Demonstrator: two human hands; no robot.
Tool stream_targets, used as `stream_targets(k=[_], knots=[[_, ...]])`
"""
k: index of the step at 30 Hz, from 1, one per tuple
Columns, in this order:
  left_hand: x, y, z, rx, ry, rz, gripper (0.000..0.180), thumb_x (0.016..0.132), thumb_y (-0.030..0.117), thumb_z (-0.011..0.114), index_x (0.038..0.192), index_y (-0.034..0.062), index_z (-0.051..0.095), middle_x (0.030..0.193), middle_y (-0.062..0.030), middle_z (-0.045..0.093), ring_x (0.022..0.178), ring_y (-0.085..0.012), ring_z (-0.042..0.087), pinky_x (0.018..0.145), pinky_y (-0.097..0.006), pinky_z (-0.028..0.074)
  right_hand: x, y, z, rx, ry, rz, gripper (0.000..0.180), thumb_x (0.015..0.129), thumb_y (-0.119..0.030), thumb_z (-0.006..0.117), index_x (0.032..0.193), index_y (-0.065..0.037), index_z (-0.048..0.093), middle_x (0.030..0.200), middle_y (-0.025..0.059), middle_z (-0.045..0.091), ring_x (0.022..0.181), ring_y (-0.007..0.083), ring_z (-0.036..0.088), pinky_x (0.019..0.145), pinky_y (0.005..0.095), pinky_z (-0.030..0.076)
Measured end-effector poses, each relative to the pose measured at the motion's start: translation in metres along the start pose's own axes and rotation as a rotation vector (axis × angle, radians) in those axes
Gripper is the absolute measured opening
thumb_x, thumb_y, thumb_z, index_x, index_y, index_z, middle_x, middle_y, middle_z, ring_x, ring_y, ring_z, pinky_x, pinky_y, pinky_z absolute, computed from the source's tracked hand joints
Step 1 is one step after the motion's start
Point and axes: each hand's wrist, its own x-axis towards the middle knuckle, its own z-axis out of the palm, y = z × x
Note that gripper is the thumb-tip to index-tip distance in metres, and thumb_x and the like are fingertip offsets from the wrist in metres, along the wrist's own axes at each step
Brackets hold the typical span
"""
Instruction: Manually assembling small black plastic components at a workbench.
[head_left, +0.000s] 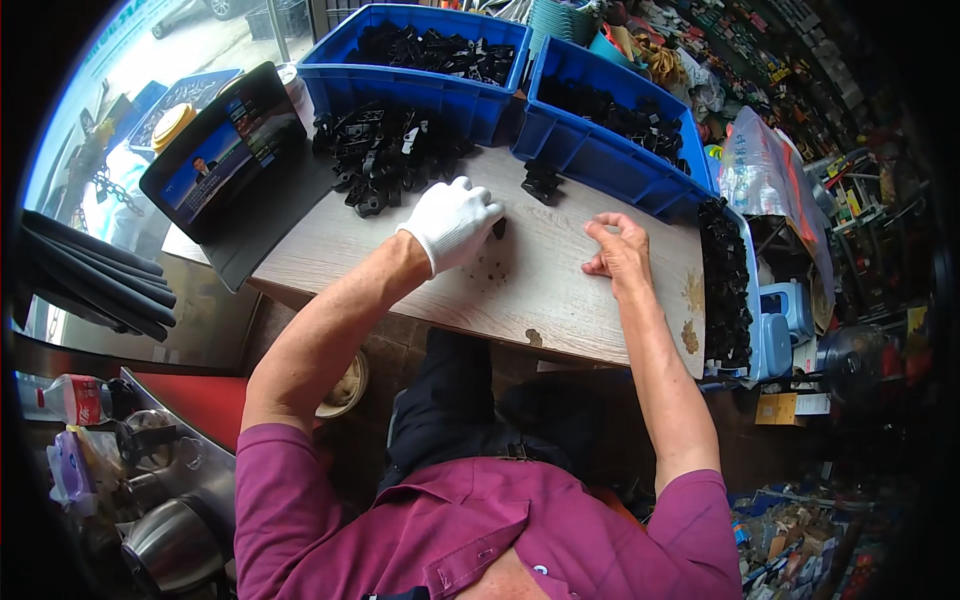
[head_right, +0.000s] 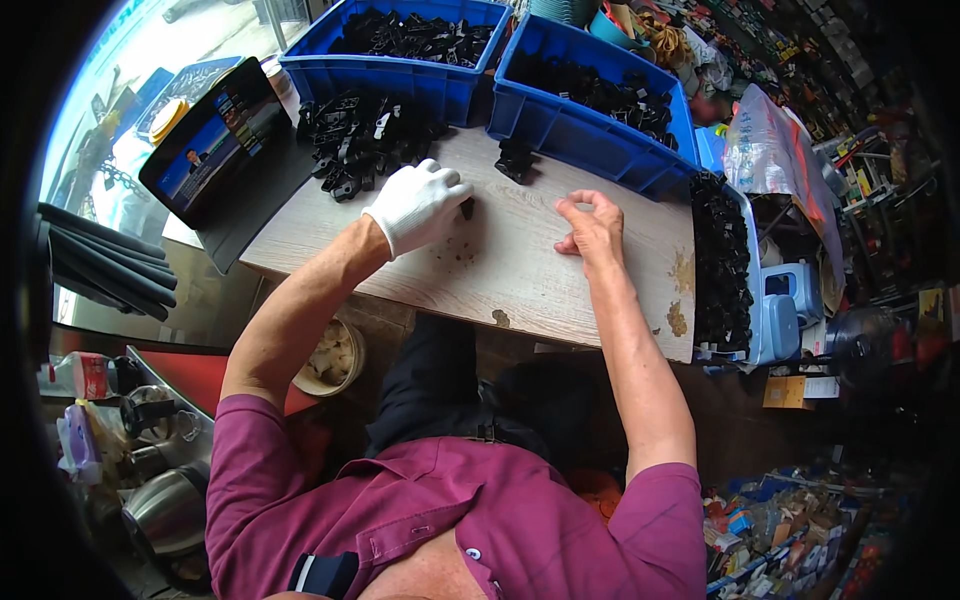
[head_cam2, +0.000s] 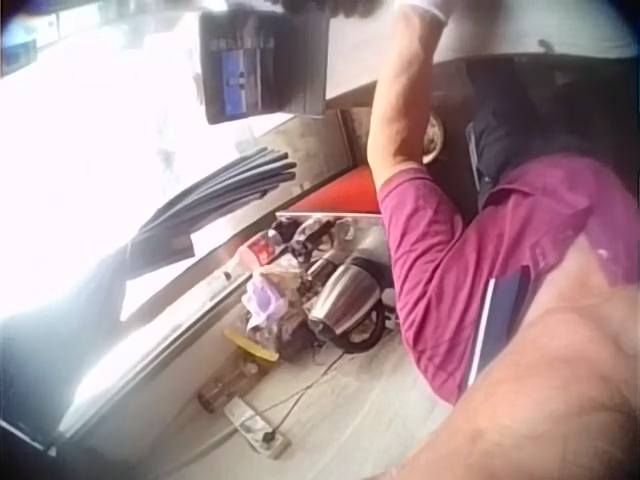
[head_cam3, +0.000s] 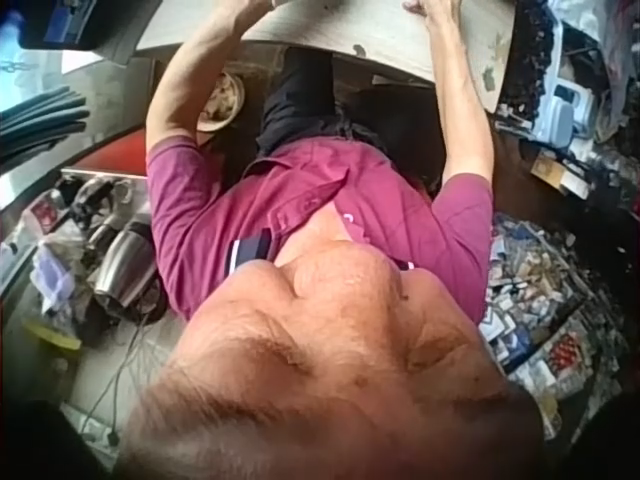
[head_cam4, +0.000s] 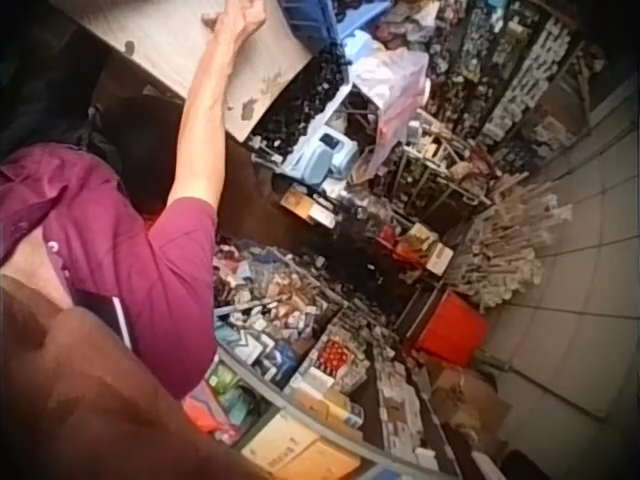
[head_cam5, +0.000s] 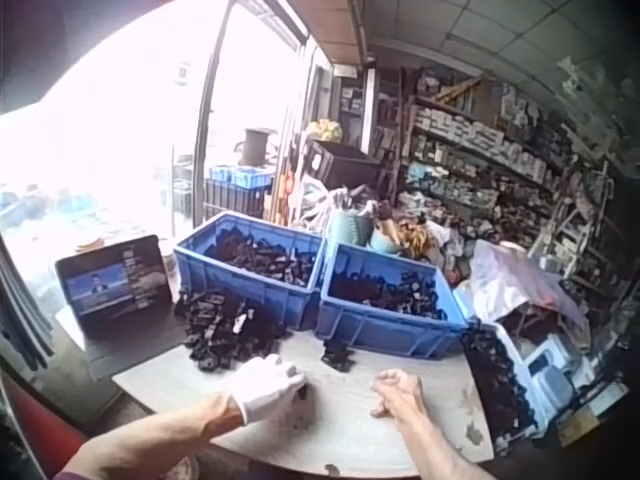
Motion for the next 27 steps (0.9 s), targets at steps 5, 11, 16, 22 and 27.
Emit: stream_targets(k=[5, 11, 16, 22, 27], knots=[[0.009, 0.003, -0.003, -0.005, -0.097, -0.118, 0.015, 0.090, 0.021, 0.067, 0.098, 0.0089, 0.073, 0.092, -0.0130, 0.071, 0.089, -0.0316, 0.067, 0.071, -0.043, 0.058, 0.013, -0.007, 0.038, -0.213, 0.059, -0.011, 0.042, 0.082, -0.019, 0.081, 0.118, -0.002, 0.067, 0.065, 0.0039, 0.058, 0.042, 0.0110, 0.051, 0.039, 0.0306, 0.055], [0.007, 0.007, 0.005, -0.093, 0.097, -0.209, 0.020, 0.092, 0.022, 0.064, 0.088, 0.0044, 0.072, 0.089, -0.0161, 0.071, 0.088, -0.0338, 0.068, 0.073, -0.044, 0.058, 0.022, -0.017, 0.060, -0.416, 0.043, -0.070, 0.045, 0.082, -0.021, 0.080, 0.120, -0.003, 0.067, 0.066, 0.0031, 0.060, 0.042, 0.0101, 0.049, 0.037, 0.0287, 0.048], [0.007, 0.008, 0.018, -0.091, 0.116, -0.123, 0.011, 0.089, 0.017, 0.069, 0.090, 0.0062, 0.065, 0.088, -0.0105, 0.070, 0.087, -0.0330, 0.067, 0.070, -0.043, 0.058, 0.025, -0.022, 0.072, -0.570, 0.089, -0.105, 0.045, 0.078, -0.030, 0.080, 0.115, -0.005, 0.073, 0.089, 0.0114, 0.075, 0.059, 0.0214, 0.069, 0.044, 0.0325, 0.058], [0.014, 0.009, 0.010, -0.128, 0.138, -0.212, 0.015, 0.091, 0.020, 0.064, 0.085, 0.0077, 0.072, 0.085, -0.0122, 0.070, 0.084, -0.0337, 0.068, 0.070, -0.043, 0.057, 0.027, -0.021, 0.071, -0.641, 0.093, -0.155, 0.041, 0.078, -0.034, 0.078, 0.108, -0.005, 0.075, 0.088, 0.0121, 0.074, 0.059, 0.0230, 0.070, 0.046, 0.0336, 0.060], [0.017, 0.002, 0.010, -0.293, 0.067, -0.393, 0.018, 0.090, 0.021, 0.064, 0.093, 0.0076, 0.077, 0.084, -0.0146, 0.072, 0.077, -0.0350, 0.071, 0.072, -0.044, 0.057, 0.025, -0.023, 0.071, -0.661, 0.056, -0.103, 0.038, 0.078, -0.032, 0.077, 0.103, -0.004, 0.075, 0.080, 0.0128, 0.073, 0.052, 0.0227, 0.068, 0.046, 0.0340, 0.059]])
